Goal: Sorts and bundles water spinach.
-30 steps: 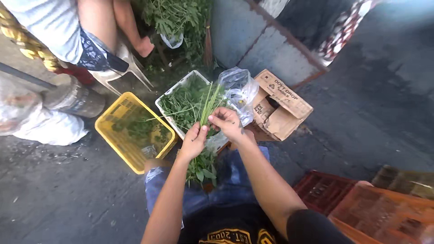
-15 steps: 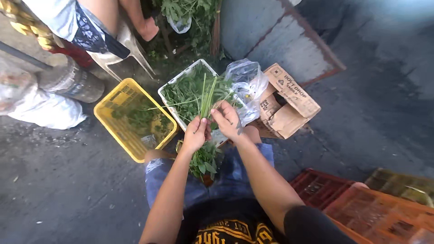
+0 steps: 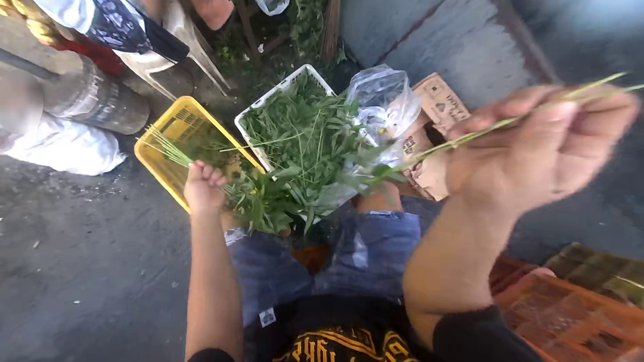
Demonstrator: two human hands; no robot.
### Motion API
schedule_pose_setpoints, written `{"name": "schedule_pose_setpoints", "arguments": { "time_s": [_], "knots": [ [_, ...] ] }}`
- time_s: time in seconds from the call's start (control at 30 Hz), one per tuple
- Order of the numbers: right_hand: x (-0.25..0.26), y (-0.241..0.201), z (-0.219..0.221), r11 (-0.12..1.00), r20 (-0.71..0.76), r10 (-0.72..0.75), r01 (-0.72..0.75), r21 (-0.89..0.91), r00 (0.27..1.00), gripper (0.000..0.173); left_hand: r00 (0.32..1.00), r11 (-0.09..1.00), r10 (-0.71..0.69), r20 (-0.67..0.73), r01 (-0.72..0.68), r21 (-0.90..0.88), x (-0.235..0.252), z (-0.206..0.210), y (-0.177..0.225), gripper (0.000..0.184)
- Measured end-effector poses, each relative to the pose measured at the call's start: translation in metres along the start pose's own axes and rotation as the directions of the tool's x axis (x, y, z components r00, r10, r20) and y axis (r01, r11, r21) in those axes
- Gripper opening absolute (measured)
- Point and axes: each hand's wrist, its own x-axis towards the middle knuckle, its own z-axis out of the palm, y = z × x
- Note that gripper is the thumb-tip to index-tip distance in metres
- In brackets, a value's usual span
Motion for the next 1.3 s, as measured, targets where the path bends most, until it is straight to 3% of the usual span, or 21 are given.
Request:
{"name": "schedule_pose_setpoints", "arguments": {
  "time_s": [0.07,0.2,0.33,0.4,0.47,0.63,0.8,1.0,1.1,1.23,1.3],
  "knots": [
    [0.010,0.008,0.009,0.999,0.049,0.009,-0.006,-0.052,0.999,0.008,1.000,1.000,-0.013,-0.017,0.013,0.003,0.005,-0.005,-0.003,0.042],
    [-0.001,0.085,0.044,0.949,0.237,0.286,-0.239,-0.207,0.929,0.018,0.993,0.994,-0.106,0.041,0.107,-0.018,0.017,0.004,-0.003,0.055],
    [-0.034,0.199,0.064,0.739,0.156,0.635,-0.536,-0.407,0.756,0.022,0.969,0.978,-0.109,0.222,0.144,-0.149,0.037,0.023,0.006,0.064],
    [-0.048,0.233,0.069,0.645,0.088,0.719,-0.614,-0.455,0.690,0.023,0.954,0.963,-0.088,0.286,0.156,-0.222,0.044,0.031,0.011,0.062],
    [-0.050,0.241,0.076,0.626,0.064,0.739,-0.649,-0.433,0.670,0.022,0.944,0.943,-0.078,0.320,0.174,-0.284,0.052,0.036,0.014,0.061],
    [-0.028,0.190,0.087,0.660,0.118,0.736,-0.669,-0.341,0.666,0.025,0.933,0.953,-0.049,0.357,0.151,-0.263,0.058,0.041,0.007,0.057],
    [-0.001,0.110,0.093,0.826,0.305,0.564,-0.523,-0.210,0.767,0.017,0.890,0.981,-0.086,0.448,0.155,-0.121,0.024,0.060,-0.013,0.040],
    [0.007,0.033,0.102,0.948,0.471,0.303,-0.313,-0.059,0.828,0.015,0.825,0.981,-0.167,0.540,0.194,0.006,-0.034,0.079,-0.030,0.058],
    [-0.003,0.012,0.110,0.938,0.468,0.336,-0.337,-0.084,0.817,0.015,0.813,0.972,-0.189,0.551,0.235,-0.013,-0.052,0.085,-0.035,0.050],
    [-0.025,0.015,0.128,0.913,0.474,0.374,-0.406,-0.038,0.797,0.012,0.863,0.984,-0.174,0.475,0.176,0.041,-0.077,0.102,-0.045,0.039],
    [-0.038,0.028,0.135,0.894,0.449,0.446,-0.406,-0.189,0.774,0.010,0.897,0.985,-0.170,0.407,0.140,0.104,-0.091,0.118,-0.049,0.040]
  ]
}}
